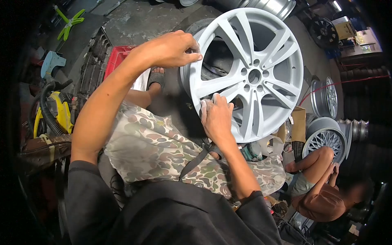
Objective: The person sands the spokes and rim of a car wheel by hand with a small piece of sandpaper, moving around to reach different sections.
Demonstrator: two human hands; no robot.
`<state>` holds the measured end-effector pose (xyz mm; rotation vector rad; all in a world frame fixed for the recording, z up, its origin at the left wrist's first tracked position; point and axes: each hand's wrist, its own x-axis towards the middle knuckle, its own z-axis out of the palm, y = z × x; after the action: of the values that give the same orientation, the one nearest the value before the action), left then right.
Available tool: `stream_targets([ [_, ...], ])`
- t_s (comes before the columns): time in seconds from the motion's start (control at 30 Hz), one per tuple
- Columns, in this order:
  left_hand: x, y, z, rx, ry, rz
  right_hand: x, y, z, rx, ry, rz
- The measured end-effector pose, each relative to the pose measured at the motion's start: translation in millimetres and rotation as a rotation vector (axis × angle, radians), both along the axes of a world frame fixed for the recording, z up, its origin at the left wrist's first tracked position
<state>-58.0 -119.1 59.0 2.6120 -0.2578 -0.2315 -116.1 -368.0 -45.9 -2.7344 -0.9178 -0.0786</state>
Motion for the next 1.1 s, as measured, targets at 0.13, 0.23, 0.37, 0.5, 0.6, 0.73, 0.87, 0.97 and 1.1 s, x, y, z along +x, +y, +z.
stream_targets([
  [0.13,1.5,4.1,-8.9,0.003,-0.031,0.003,22.7,-41.3,38.1,0.165,0.425,0.112],
  [0.23,0.0,5.9,-8.4,-0.013,-0.051,0.016,29.6,-43.7,70.0,0.154,0.422,-0.102],
  [0.37,0.2,2.9,-8.8,-0.019,-0.07,0.001,27.4,-39.5,29.8,0.148,0.226,0.031],
  [0.5,0.0,5.7,-12.0,-0.009,-0.121,-0.03,21.5,-35.0,12.1,-0.023,0.109,0.008],
  [0.6,2.8,3.3,-4.4,-0.059,-0.034,-0.011,24.5,-21.4,-1.3,-0.006,0.072,0.113],
  [0.73,0.0,4.0,-5.4,-0.031,-0.05,-0.013,16.5,-9.5,15.6,-0.024,0.323,0.12],
  [0.87,-5.0,8.7,-11.2,-0.05,-0.162,-0.021,31.9,-32.2,43.0,0.145,0.708,0.12],
  [0.97,-4.0,7.7,-5.3,-0.071,-0.096,-0.013,29.9,-37.1,20.4,0.199,0.562,-0.062],
  [1.1,-3.9,6.4,-6.4,-0.057,-0.072,-0.021,14.5,-12.4,21.5,0.164,0.618,-0.018],
])
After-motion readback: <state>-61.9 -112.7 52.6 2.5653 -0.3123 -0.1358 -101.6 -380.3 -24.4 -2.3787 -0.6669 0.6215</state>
